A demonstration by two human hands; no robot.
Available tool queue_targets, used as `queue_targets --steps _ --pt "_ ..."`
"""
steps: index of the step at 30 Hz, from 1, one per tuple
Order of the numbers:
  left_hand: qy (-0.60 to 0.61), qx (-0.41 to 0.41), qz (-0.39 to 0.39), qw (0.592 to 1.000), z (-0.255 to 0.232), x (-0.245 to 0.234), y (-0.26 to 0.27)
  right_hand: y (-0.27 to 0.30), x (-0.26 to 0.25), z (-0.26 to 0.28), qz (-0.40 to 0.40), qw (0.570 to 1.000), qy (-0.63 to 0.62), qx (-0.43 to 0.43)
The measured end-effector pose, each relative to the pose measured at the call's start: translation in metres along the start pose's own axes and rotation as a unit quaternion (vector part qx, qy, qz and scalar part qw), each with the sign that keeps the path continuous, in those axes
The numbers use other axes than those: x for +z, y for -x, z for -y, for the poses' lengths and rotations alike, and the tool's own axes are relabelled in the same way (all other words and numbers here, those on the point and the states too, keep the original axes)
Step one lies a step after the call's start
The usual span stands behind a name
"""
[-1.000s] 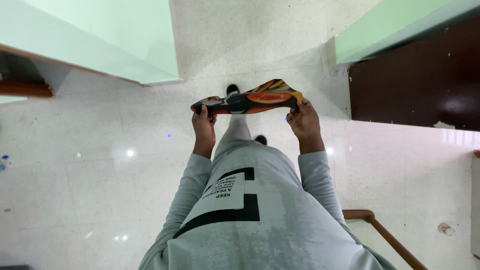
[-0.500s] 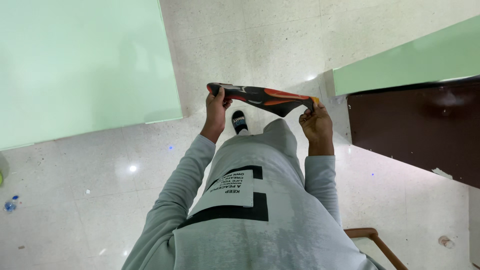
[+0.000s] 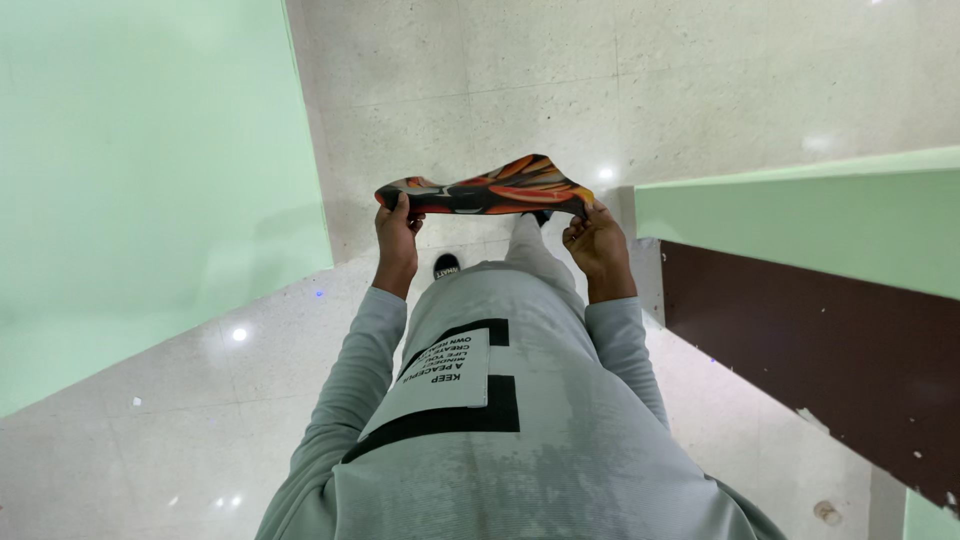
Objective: The person picks up a small mat, walks to a staircase, and repeatedly shakes and beats the mat against the wall to remove dust before returning it to the floor.
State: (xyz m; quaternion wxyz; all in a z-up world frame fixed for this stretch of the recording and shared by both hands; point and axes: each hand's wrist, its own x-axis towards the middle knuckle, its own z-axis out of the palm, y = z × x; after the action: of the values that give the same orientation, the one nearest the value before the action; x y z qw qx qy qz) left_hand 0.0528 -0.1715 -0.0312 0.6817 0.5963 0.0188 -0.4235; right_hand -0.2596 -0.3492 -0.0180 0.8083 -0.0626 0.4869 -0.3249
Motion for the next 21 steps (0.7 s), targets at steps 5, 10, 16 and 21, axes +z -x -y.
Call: queue_targets --steps 5,10,16,21 --pt "0.015 0.01 -0.028 0.999 -0.013 0.084 -0.033 -0.049 0.038 0.09 0.013 0.999 0.042 -0.01" --pt "0.02 0.052 -0.009 0.998 -0.016 0.174 -0.064 -0.081 0.048 0.17 0.043 0.997 0.052 -0.031" --pt "0.019 0.051 0.013 0.998 -0.008 0.259 -0.08 -0.114 0.029 0.244 0.013 0.999 0.014 -0.027" --pt "-0.027 0.036 0.03 0.999 0.0 0.289 -0.125 -0.15 0.03 0.271 -0.007 1.0 -0.012 -0.021"
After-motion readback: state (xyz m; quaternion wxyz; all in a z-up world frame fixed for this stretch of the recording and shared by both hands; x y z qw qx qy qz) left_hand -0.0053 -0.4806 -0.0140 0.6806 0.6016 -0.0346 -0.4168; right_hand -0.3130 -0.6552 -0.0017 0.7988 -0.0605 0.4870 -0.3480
